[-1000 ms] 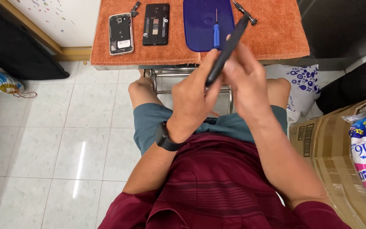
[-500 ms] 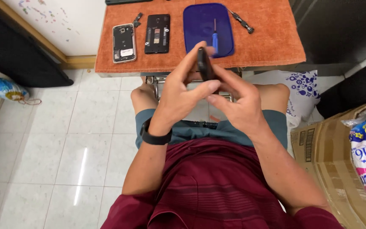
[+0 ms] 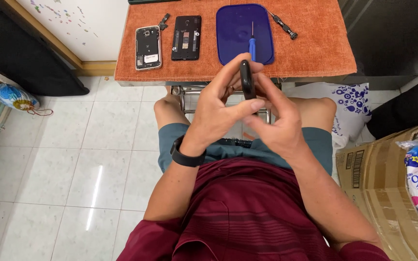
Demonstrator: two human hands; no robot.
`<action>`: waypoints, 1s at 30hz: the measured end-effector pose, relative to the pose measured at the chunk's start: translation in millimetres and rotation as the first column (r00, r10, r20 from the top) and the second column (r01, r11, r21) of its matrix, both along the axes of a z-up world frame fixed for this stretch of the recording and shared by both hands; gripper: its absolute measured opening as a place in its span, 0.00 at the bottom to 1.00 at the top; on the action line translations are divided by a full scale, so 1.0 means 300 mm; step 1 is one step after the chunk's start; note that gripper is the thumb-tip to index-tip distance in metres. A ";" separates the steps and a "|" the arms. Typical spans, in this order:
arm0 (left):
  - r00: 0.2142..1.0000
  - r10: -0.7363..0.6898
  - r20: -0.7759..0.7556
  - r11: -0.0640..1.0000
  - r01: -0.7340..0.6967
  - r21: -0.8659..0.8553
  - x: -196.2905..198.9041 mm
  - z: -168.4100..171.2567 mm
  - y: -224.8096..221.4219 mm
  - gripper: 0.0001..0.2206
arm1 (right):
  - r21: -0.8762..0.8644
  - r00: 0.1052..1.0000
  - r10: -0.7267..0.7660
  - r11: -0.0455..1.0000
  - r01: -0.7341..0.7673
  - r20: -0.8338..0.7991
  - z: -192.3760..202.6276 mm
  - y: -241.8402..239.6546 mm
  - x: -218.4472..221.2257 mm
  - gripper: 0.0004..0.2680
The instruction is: Disassembling a feature phone by removing screws with a screwdriver and prying the case apart.
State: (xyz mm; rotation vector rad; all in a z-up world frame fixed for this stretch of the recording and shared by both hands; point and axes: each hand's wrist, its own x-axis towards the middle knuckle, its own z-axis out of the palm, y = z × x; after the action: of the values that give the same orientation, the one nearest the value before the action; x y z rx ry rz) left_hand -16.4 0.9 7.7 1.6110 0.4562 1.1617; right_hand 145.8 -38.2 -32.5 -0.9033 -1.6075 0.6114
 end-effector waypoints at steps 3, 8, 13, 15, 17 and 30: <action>0.974 0.219 -0.062 0.976 -0.219 -0.002 0.023 0.009 -0.026 0.32 | 0.034 0.982 -0.110 0.994 0.106 0.152 0.018 -0.017 -0.027 0.25; 0.976 0.148 -0.162 0.987 -0.157 -0.045 0.000 0.004 0.006 0.13 | -0.271 0.927 0.166 0.926 -0.264 -0.335 -0.019 -0.007 0.008 0.13; 0.993 0.118 -0.012 0.978 -0.119 -0.169 0.010 0.018 -0.003 0.12 | -0.316 0.892 0.221 0.879 -0.358 -0.395 -0.003 -0.009 0.003 0.15; 0.983 0.180 0.025 0.963 -0.170 -0.210 0.018 0.015 0.002 0.11 | -0.347 0.899 0.208 0.870 -0.350 -0.385 0.003 -0.007 -0.006 0.12; 0.945 0.323 -0.058 0.937 -0.328 -0.117 0.022 0.003 0.015 0.11 | -0.437 0.985 0.076 0.889 -0.138 -0.156 0.008 -0.010 -0.013 0.10; 0.920 0.364 -0.144 0.917 -0.381 -0.119 0.034 -0.081 0.042 0.23 | -0.545 0.953 0.087 0.804 -0.239 -0.291 -0.085 -0.009 -0.025 0.15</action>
State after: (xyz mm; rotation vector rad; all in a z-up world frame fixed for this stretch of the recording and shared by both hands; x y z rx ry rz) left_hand -6.3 13.6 -16.7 1.5094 0.9391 1.2829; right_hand 138.2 -40.8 -58.1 -1.0714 -1.2846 1.3366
